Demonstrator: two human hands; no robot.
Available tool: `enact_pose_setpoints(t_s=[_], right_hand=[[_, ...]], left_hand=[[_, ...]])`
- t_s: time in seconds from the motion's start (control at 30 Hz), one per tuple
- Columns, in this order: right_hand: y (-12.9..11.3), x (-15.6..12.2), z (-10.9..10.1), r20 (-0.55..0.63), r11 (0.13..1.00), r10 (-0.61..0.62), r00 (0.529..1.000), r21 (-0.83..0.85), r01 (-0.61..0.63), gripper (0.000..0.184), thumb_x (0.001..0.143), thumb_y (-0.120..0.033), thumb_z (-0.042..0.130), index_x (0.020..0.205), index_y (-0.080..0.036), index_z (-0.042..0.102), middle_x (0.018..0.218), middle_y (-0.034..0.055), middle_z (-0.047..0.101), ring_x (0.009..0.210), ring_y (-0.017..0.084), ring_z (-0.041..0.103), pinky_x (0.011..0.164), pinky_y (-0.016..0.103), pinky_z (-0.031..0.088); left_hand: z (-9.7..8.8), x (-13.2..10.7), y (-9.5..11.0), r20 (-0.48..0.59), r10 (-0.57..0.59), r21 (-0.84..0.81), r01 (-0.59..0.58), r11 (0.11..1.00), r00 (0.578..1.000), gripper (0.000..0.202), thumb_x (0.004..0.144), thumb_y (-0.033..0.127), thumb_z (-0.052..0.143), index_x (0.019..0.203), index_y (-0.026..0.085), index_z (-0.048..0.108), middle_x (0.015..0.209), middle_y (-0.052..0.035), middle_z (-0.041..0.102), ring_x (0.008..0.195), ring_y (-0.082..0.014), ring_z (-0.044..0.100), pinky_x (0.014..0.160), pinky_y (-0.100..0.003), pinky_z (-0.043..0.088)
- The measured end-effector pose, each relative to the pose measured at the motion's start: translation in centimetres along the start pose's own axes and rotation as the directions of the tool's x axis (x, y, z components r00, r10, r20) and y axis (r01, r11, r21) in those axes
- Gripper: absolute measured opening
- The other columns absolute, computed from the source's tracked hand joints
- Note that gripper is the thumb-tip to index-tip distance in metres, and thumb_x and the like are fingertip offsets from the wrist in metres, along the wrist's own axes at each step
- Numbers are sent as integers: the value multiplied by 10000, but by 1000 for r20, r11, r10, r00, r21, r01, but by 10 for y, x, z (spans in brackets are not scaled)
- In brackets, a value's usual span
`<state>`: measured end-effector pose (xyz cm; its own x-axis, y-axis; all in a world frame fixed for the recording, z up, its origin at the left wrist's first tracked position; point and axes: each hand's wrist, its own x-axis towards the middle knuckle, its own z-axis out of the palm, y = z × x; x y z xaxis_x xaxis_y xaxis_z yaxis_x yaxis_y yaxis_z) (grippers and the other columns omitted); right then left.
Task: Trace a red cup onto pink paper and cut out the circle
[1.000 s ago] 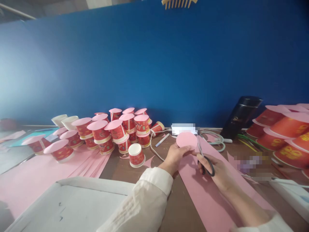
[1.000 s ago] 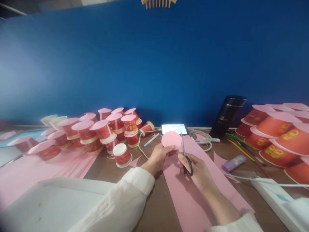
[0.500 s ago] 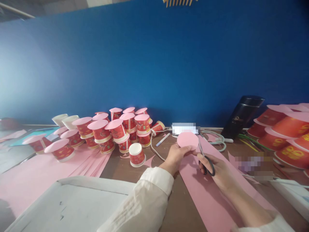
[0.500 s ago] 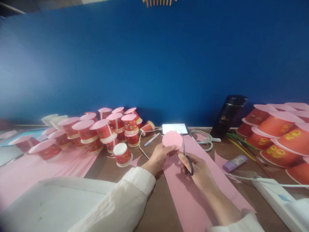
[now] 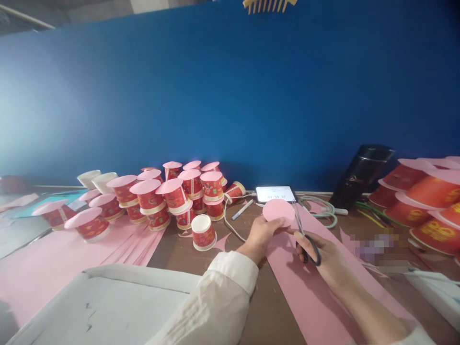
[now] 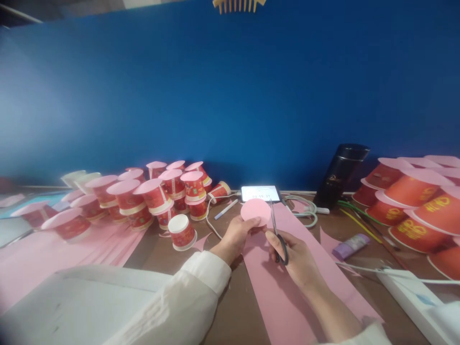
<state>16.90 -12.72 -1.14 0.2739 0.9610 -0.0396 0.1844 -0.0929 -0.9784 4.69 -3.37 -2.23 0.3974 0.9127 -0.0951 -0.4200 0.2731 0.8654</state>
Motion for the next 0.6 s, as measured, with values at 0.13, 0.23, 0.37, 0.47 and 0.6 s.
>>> enact_pose_setpoints(t_s=[0.13,0.23,0.37,0.47,0.6], right_hand=[[2,2,-2,2,1000,6,1000,-6,-6,531,758,-713,615,640,-195,604,574,4,528,525,129,468,435,253,392],[2,2,-3,18,1000,8,1000,-18,-7,524,769,-710,608,672,-196,623,575,3,530,522,128,469,437,251,395],[-2,0,-2,16,999,-1,1000,-52,2,522,783,-711,588,657,-205,619,564,0,535,502,128,462,453,260,393],[-5,-3,1,-6,999,-15,1000,-47,14,524,783,-707,588,624,-207,597,569,0,531,512,132,468,460,262,385],[-7,-3,1,-12,998,-20,1000,-61,20,540,793,-702,582,592,-201,575,574,5,545,517,132,489,485,264,391]], left_hand=[[-4,4,-4,-4,21,106,-21,994,1000,408,639,364,819,913,77,722,865,-146,729,779,-231,671,813,-372,519],[-5,5,-5,-3,28,128,-28,991,1000,394,646,356,812,917,83,724,874,-144,732,781,-233,674,808,-371,525],[-5,5,-4,-3,25,126,-24,992,1000,389,641,352,816,908,85,722,873,-147,732,795,-248,678,819,-385,526],[-4,5,-4,-11,26,134,-24,991,1000,391,626,356,827,890,87,721,862,-147,731,792,-252,676,815,-390,525],[-4,4,-2,-16,17,151,-14,988,1000,389,611,358,832,872,92,720,859,-143,732,783,-250,675,792,-381,526]])
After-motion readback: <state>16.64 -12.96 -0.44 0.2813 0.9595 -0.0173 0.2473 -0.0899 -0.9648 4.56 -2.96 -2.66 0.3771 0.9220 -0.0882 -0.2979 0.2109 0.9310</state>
